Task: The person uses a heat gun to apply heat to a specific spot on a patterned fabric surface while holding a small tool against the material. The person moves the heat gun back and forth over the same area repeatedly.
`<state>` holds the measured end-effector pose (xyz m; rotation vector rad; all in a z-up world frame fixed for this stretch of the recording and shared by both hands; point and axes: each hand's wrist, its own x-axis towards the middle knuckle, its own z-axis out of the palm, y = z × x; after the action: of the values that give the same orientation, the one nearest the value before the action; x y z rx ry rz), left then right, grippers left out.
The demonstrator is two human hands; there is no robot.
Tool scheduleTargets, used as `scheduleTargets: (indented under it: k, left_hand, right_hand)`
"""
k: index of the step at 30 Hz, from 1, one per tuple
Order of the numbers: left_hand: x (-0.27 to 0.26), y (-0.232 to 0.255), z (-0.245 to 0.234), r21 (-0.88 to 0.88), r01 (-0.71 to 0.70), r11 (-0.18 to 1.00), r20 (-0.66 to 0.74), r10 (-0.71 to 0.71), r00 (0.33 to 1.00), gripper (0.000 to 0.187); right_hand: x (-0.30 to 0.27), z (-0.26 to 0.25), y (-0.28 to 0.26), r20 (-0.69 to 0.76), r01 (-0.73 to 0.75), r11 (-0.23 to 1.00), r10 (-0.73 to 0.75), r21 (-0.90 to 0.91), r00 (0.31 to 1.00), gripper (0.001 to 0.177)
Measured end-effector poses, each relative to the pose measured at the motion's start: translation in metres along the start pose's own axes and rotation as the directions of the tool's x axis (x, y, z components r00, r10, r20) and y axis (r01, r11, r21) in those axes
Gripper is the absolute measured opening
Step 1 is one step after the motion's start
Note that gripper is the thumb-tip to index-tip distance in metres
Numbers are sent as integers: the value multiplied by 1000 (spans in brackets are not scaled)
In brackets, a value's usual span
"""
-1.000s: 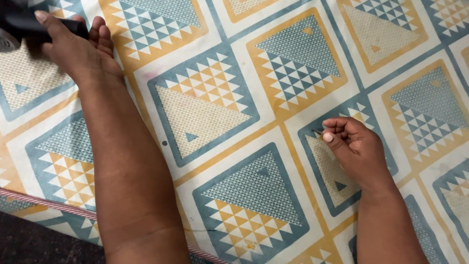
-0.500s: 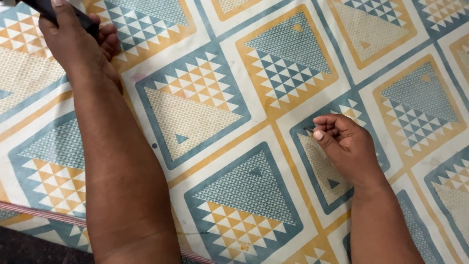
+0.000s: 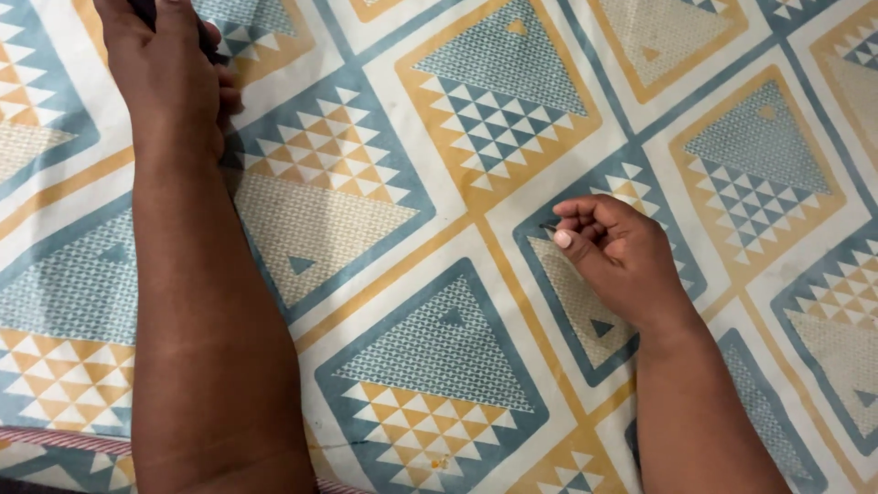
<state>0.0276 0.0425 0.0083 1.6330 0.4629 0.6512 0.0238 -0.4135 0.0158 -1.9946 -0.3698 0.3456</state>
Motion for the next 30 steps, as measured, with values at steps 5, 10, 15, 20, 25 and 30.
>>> scheduleTargets:
  k: [5,10,15,20,25,30]
  left_hand:
    - [-14,19,17,8,39,999,63,-40,997,28]
    - [-20,24,34,-28,11,1000,149,-7,989,27]
    - [-28,28,54,6,-12,1000,202,11,979,27]
    - [-38,34,76,2,-74,997,250,71,966,26]
    - [-48,34,85,19,-81,997,318,71,946,29]
    - [-58,36,99,44,-98,994,378,75,923,33]
  right_hand:
    - [2,0,-7,0,4,1000,-4,-18,1000,27]
    - [1,0,-11,-7,7,995,-7,-103,1000,26]
    - [2,0,-12,-3,17,993,-18,-114,1000,25]
    - [2,0,-10,5,18,997,-17,-76,1000,26]
    - [2,-1,-12,11,25,997,-25,-74,1000,26]
    - [1,-1,-13,9,43,994,-42,-96,999,27]
